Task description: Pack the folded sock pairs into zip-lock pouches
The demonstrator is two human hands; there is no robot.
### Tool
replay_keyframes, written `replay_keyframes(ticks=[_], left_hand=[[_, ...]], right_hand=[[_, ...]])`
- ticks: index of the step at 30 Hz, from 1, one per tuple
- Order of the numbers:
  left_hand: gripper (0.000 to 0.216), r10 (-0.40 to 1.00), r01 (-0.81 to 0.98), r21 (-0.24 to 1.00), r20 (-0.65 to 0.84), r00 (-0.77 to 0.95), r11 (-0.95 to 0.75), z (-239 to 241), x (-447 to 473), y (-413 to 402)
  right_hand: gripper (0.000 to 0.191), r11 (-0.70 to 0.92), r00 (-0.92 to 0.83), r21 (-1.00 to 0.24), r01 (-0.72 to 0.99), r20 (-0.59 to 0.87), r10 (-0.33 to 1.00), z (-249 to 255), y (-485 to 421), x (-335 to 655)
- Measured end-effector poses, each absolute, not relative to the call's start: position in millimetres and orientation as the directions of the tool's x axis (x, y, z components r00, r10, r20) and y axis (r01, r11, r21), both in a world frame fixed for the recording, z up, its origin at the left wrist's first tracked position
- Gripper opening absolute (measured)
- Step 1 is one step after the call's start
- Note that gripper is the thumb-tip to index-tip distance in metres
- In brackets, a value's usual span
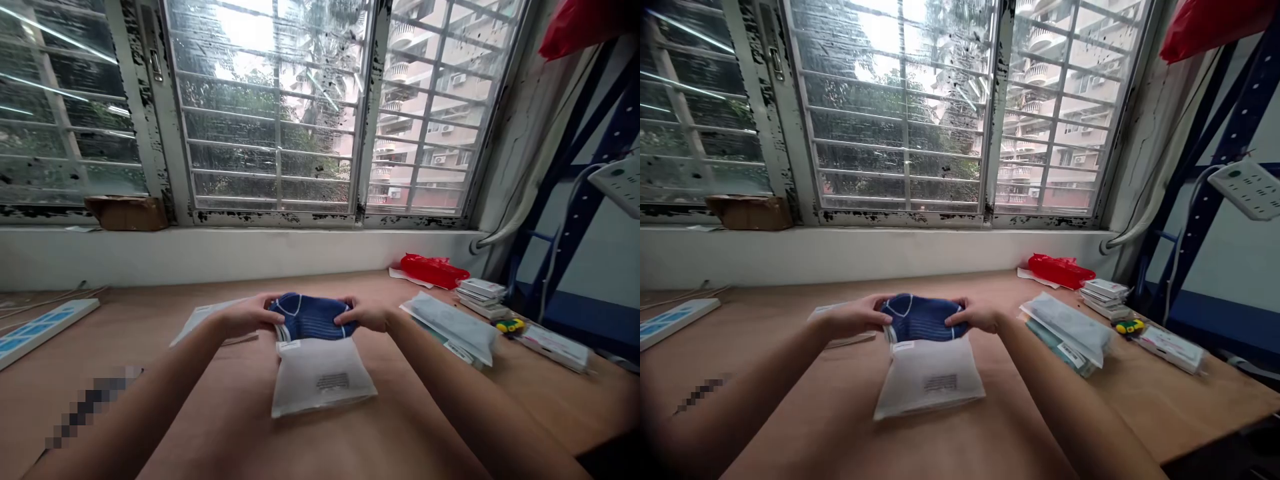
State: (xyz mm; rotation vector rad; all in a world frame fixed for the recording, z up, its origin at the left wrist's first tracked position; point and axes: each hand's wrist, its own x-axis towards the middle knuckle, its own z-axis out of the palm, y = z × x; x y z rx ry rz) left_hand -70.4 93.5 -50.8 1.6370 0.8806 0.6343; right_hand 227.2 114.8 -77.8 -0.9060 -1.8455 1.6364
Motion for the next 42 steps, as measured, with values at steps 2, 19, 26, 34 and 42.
replay_keyframes(ticks=[2,19,26,34,42], left_hand=[[0.044,0.834,0.309,0.892,0.121,0.538,-0.329,-46,-74,115],[0.041,0.546,0.667,-0.095,0.497,0.675,-0.739,-96,-73,143],[0.045,0.737,0.834,-0.072,0.431,0.521,-0.547,-126,-29,155],[0.053,0.753,0.845,-0.032,0.436,0.493,-0.534,-122,-30,137],[0.025,0.630,0.616,0.152,0.293,0.719,-0.773,-121,9,9]], right_hand=[[0.036,0.282,-0.541,-0.943,0.176,0.146,0.828,-76,137,224],[0.037,0.797,-0.700,0.018,0.604,0.491,0.520,-117,151,210],[0.056,0.665,-0.611,-0.022,0.746,0.376,0.697,-127,155,169],[0.060,0.654,-0.569,-0.268,0.707,0.332,0.752,-129,161,175],[0.032,0.561,-0.113,-0.468,0.683,0.691,0.714,-141,127,218]])
